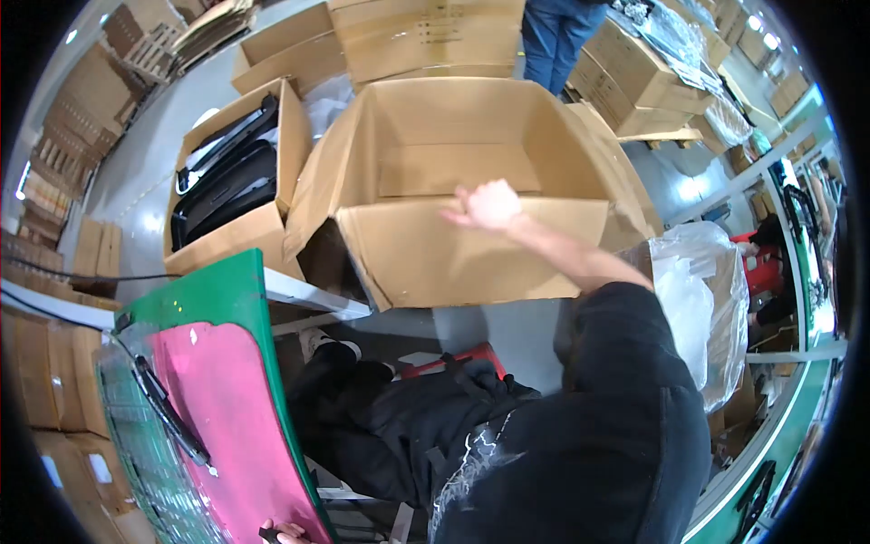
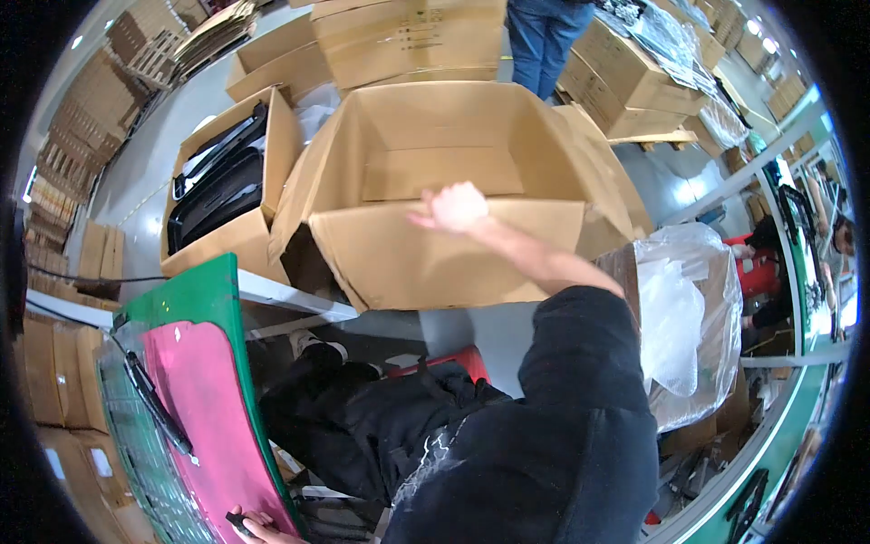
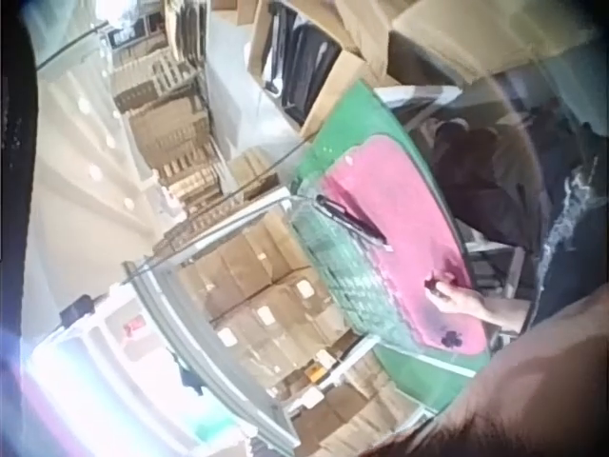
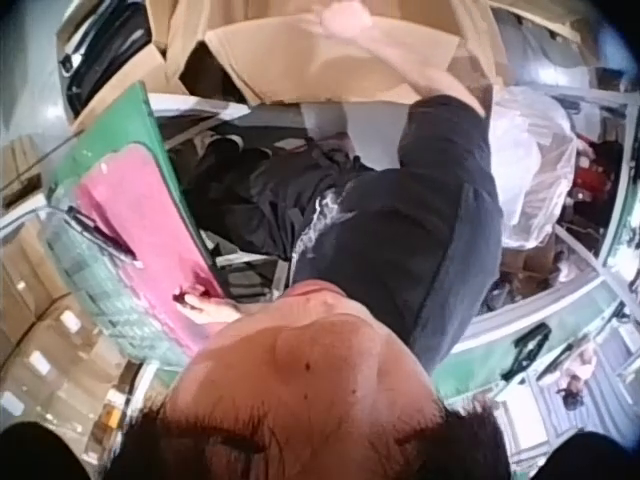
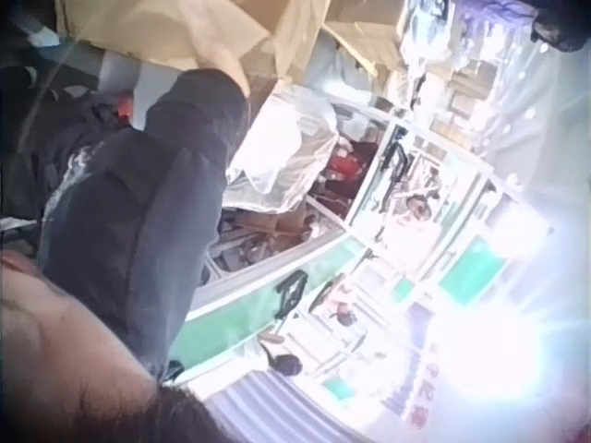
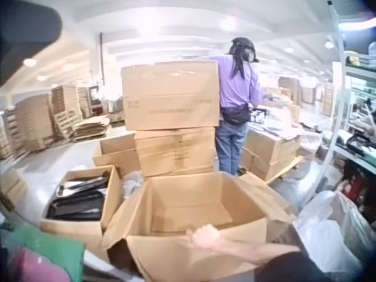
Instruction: Installing printed circuit boards into plastic housings using an electric screwdriver and packing them into boxes.
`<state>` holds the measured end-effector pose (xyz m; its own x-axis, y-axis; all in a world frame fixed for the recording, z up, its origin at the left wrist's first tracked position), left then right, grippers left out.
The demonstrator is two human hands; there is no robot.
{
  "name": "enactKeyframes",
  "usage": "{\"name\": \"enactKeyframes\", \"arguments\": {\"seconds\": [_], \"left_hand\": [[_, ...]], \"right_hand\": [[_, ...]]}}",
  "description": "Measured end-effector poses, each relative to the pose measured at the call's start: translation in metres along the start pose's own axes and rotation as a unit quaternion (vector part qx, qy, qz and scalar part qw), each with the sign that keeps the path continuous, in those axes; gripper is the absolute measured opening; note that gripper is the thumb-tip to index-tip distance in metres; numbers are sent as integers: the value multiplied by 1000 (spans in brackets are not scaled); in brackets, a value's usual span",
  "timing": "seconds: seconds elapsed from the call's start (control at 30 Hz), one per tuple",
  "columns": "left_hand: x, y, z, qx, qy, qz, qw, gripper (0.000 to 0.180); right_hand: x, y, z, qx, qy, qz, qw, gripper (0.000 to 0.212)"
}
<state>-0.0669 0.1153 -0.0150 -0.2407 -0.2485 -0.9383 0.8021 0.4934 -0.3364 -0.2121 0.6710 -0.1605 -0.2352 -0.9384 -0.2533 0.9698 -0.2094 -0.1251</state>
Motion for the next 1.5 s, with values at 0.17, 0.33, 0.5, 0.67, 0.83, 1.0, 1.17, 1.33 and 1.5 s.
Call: {"name": "enactKeyframes", "arguments": {"seconds": [0.17,0.33,0.5,0.67,0.83,1.0,1.17,1.33,1.5], "left_hand": [[-2,0,-7,5,-26,15,1000,30],[-9,0,-28,66,73,38,994,26],[-19,-1,-48,40,46,-3,998,25],[23,-22,-27,80,61,-20,995,27],[19,-11,-36,106,57,-11,993,21],[13,-5,-36,133,45,-27,990,19],[7,-2,-53,170,39,-18,984,17],[22,-3,-32,122,-40,-78,989,20],[-2,1,-43,151,-28,5,988,29]], "right_hand": [[51,76,-73,-143,-69,-59,986,50],[92,101,-85,-92,-161,-80,979,49],[81,86,-98,152,-203,-31,967,57],[88,77,-108,182,-216,-5,959,58],[82,90,-91,169,-209,-56,961,53],[76,126,-72,171,-149,12,974,52],[71,127,-75,195,-157,-20,968,54],[90,108,-80,245,-150,19,958,53],[94,100,-108,191,-167,16,967,55]]}}
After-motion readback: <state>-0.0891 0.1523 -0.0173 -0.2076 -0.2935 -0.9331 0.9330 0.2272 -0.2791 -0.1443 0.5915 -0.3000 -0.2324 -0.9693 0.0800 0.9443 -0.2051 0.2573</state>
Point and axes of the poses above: each hand's wrist, its own y-axis away from the middle knuckle, its own z-axis out of the back of the hand, x = y × z, the point moved 5 cm from there along -y, towards the middle knuckle, and after that the axes turned 15 degrees about y, right-handed, at the moved point
